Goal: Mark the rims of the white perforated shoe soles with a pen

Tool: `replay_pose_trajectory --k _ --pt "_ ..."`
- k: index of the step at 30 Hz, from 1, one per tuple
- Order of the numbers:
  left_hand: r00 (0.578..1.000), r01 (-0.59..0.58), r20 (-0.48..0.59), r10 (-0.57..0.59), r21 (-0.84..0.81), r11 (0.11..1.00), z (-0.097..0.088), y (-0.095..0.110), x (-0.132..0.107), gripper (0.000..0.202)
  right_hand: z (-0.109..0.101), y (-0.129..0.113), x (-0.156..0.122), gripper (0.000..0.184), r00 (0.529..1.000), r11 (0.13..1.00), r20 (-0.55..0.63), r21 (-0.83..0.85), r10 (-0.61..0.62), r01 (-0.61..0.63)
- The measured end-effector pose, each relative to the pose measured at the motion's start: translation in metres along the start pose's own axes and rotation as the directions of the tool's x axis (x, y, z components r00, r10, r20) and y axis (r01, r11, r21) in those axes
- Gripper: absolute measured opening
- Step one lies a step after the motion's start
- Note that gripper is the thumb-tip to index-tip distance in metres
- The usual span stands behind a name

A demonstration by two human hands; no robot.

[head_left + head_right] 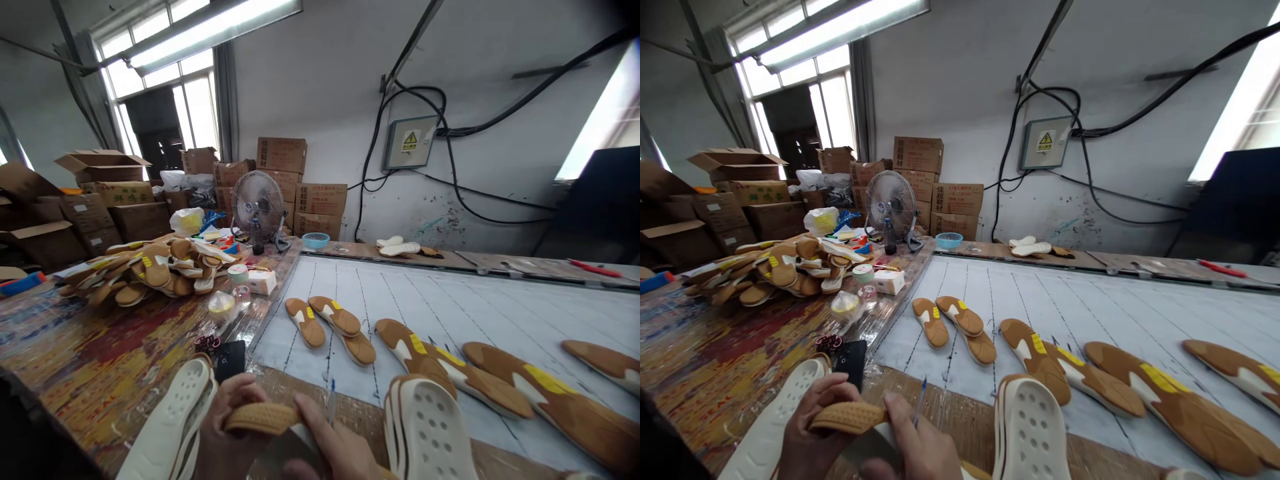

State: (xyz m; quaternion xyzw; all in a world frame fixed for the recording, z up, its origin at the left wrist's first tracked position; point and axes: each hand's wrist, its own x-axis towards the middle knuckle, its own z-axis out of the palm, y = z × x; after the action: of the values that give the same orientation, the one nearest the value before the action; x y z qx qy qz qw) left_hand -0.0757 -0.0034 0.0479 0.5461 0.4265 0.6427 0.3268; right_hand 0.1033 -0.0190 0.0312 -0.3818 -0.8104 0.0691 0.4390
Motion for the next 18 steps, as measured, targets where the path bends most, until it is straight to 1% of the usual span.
replay_pose_trajectory --k 2,3,4,5,6,8,9,10,12,13,14,15,17,18 --pt "1.0 0.004 -0.002 -0.004 -0.034 0.999 0.007 0.005 0.001 0.043 -0.008 -0.005 0.015 0.048 1.0 0.999 0.029 -0.032 -0.009 0.01" --pt "1.0 -0.001 0.003 0.001 -0.046 0.999 0.01 0.007 0.002 0.038 -0.014 -0.008 0.022 0.044 0.999 1.0 0.042 -0.027 0.016 -0.015" --pt "1.0 -0.003 0.01 0.004 -0.048 0.999 0.013 0.007 0.003 0.034 -0.02 -0.01 0.028 0.04 0.997 0.998 0.043 0.008 0.066 -0.067" --pt "1.0 -0.003 0.023 0.004 -0.038 0.999 0.014 0.007 0.003 0.032 -0.027 -0.012 0.033 0.036 0.989 0.986 0.044 0.077 0.142 -0.145" --pt "0.999 0.001 0.046 0.0 -0.018 1.0 0.015 0.006 0.003 0.03 -0.032 -0.013 0.037 0.033 0.97 0.955 0.061 0.171 0.234 -0.241" --pt "0.995 -0.003 0.104 -0.002 0.049 0.999 0.015 0.002 0.003 0.031 -0.041 -0.015 0.041 0.033 0.912 0.854 0.128 0.32 0.39 -0.41" --pt "0.99 -0.006 0.143 -0.008 0.096 0.995 0.014 0.001 0.002 0.031 -0.044 -0.015 0.041 0.035 0.888 0.82 0.146 0.343 0.436 -0.459" --pt "0.983 -0.008 0.184 -0.018 0.14 0.99 0.014 0.0 0.002 0.031 -0.046 -0.014 0.041 0.038 0.876 0.811 0.142 0.334 0.46 -0.48" --pt "0.967 0.005 0.249 -0.054 0.195 0.981 0.014 0.002 0.0 0.034 -0.051 -0.011 0.039 0.043 0.881 0.831 0.121 0.293 0.458 -0.473" --pt "0.958 0.033 0.274 -0.088 0.198 0.98 0.014 0.004 0.0 0.036 -0.054 -0.01 0.038 0.043 0.882 0.827 0.15 0.305 0.447 -0.472" --pt "0.95 0.082 0.284 -0.131 0.179 0.98 0.015 0.006 0.0 0.038 -0.056 -0.009 0.038 0.043 0.872 0.797 0.223 0.355 0.435 -0.488" --pt "0.94 0.153 0.286 -0.187 0.138 0.979 0.016 0.008 0.0 0.04 -0.059 -0.008 0.038 0.041 0.852 0.739 0.318 0.428 0.417 -0.521" --pt "0.902 0.323 0.3 -0.311 0.01 0.946 0.021 0.01 0.0 0.047 -0.061 -0.006 0.037 0.041 0.793 0.557 0.472 0.567 0.385 -0.607" --pt "0.876 0.399 0.319 -0.363 -0.055 0.915 0.024 0.009 -0.002 0.049 -0.06 -0.003 0.036 0.042 0.766 0.458 0.515 0.614 0.385 -0.643"
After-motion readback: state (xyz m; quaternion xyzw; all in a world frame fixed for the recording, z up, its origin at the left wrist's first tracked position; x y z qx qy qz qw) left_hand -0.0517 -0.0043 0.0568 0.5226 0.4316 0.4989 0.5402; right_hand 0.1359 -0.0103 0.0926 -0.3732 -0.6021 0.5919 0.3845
